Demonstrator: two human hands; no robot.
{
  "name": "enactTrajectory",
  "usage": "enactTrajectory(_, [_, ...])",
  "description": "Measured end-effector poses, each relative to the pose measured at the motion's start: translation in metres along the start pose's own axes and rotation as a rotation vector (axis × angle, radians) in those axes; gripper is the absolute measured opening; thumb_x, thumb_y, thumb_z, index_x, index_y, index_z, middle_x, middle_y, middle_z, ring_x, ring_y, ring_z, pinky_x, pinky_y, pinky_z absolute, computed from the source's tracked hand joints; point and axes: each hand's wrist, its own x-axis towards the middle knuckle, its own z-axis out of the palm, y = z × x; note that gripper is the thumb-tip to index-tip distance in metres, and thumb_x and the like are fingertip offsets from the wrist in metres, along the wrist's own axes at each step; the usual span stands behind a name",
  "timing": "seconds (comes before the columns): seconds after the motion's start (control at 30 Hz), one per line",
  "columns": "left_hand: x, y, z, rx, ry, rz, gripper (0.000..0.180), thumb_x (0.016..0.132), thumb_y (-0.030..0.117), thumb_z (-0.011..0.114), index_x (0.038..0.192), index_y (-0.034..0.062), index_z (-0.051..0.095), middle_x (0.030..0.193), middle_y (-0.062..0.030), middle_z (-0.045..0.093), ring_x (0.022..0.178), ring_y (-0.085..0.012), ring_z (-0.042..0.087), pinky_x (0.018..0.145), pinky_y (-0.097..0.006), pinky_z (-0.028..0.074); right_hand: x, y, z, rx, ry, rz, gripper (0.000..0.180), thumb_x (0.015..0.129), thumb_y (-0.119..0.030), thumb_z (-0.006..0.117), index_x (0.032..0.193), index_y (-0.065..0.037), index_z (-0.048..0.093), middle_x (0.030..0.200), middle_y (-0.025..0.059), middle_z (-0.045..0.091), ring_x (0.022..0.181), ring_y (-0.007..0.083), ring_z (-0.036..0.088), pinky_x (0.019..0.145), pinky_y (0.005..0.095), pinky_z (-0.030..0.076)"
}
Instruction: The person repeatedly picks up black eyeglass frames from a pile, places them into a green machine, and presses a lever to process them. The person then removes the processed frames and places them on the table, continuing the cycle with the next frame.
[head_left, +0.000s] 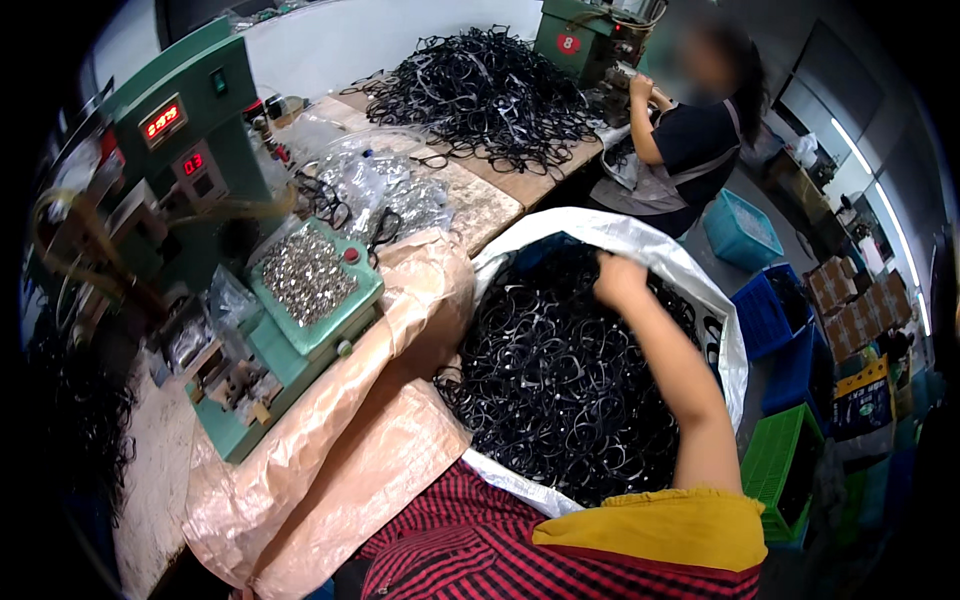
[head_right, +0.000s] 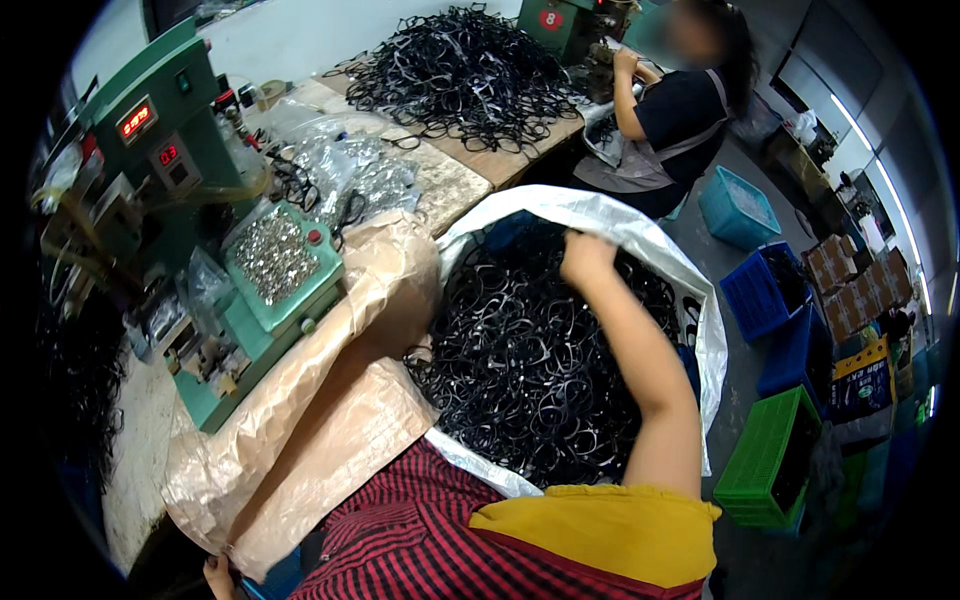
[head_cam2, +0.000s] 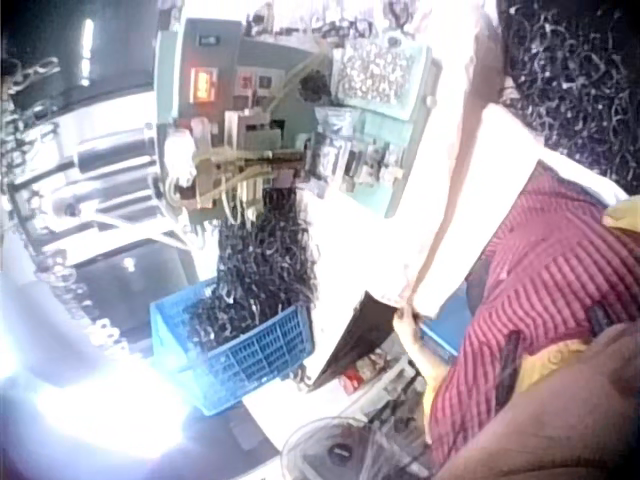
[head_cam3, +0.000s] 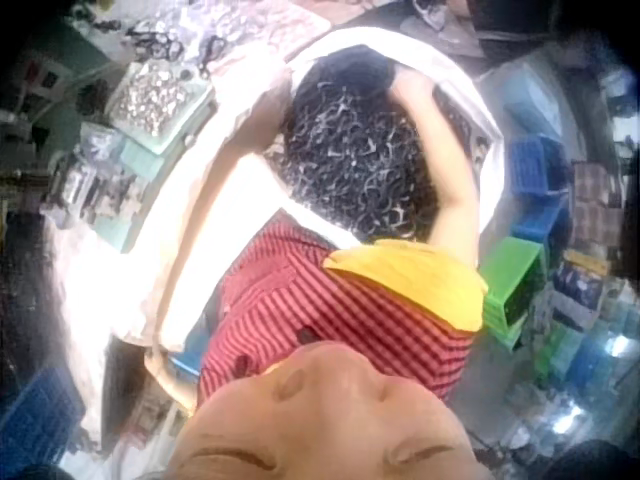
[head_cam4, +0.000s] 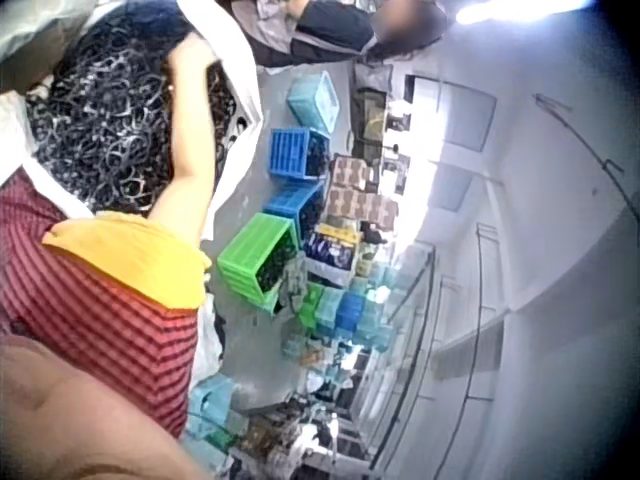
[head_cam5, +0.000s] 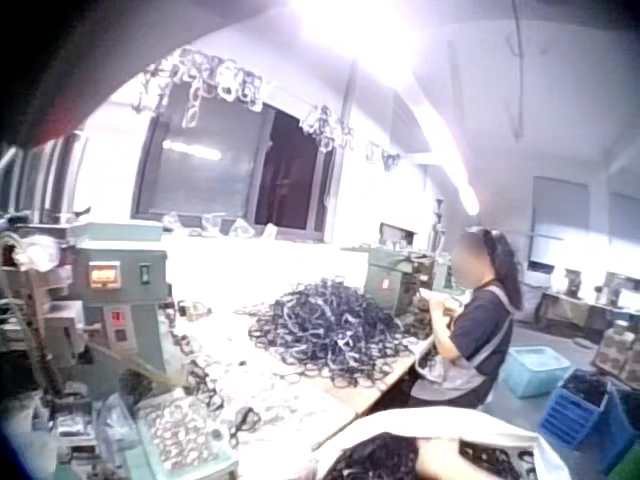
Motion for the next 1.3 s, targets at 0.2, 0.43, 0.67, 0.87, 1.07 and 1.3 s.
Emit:
enactTrajectory(0.2, [-0.025,0.099,0.011,-0.072,0.328,0.133,0.022,0.091,0.015,0.064,0.104,-0.0034,0.066,0.086,-0.0042,0.065,0.076,-0.0132,0.058,0.071,-0.028,0.047,-0.093,-0.096,-0.016,0.088,0.056,-0.176,0.071,0.080,-0.049,0.070,0.143,-0.023,0.047,0.159,0.0248,0.017,0.147,0.0428,0.017,0.108,0.0676,0.027])
enactTrajectory(0.43, [-0.003,0.175,0.005,-0.405,0.299,0.404,0.025,0.096,0.023,0.063,0.104,-0.0002,0.064,0.084,-0.0022,0.060,0.074,-0.0119,0.054,0.068,-0.027,0.045,0.038,-0.021,0.022,0.069,-0.023,-0.063,0.072,0.072,-0.069,0.067,0.130,-0.027,0.062,0.145,0.0187,0.046,0.137,0.0354,0.040,0.105,0.0460,0.041])
enactTrajectory(0.67, [-0.021,0.289,0.068,-0.603,-0.137,1.120,0.052,0.085,0.057,0.067,0.071,0.0071,0.064,0.064,-0.0033,0.063,0.056,-0.0177,0.055,0.061,-0.030,0.042,-0.008,-0.016,-0.010,0.349,0.036,-0.370,0.056,0.075,-0.032,0.076,0.124,-0.007,0.066,0.117,0.0190,0.067,0.109,0.0334,0.064,0.096,0.0407,0.049])
enactTrajectory(0.87, [0.014,0.374,0.109,-0.350,-0.164,1.841,0.032,0.070,0.033,0.083,0.076,0.0087,0.064,0.067,0.0002,0.054,0.055,-0.0160,0.052,0.048,-0.028,0.037,-0.099,-0.209,-0.113,1.046,0.525,-0.452,0.017,0.078,-0.007,0.072,0.094,-0.001,0.070,0.090,0.0127,0.068,0.084,0.0297,0.063,0.081,0.0371,0.050])
enactTrajectory(1.07, [0.039,0.397,0.122,-0.464,-0.324,1.753,0.032,0.066,0.028,0.087,0.071,0.0092,0.062,0.063,-0.0004,0.051,0.052,-0.0177,0.050,0.045,-0.030,0.035,-0.094,-0.332,-0.147,0.925,0.624,-0.684,0.024,0.075,-0.015,0.077,0.096,-0.005,0.069,0.082,0.0106,0.060,0.083,0.0308,0.056,0.074,0.0417,0.044])
enactTrajectory(1.3, [0.044,0.391,0.124,-0.498,-0.348,1.666,0.037,0.064,0.034,0.088,0.072,0.0061,0.065,0.066,-0.0038,0.058,0.052,-0.0198,0.053,0.046,-0.030,0.039,-0.056,-0.369,-0.176,1.170,0.527,-0.637,0.014,0.078,-0.012,0.075,0.087,-0.004,0.068,0.086,0.0120,0.064,0.085,0.0317,0.059,0.077,0.0405,0.046])
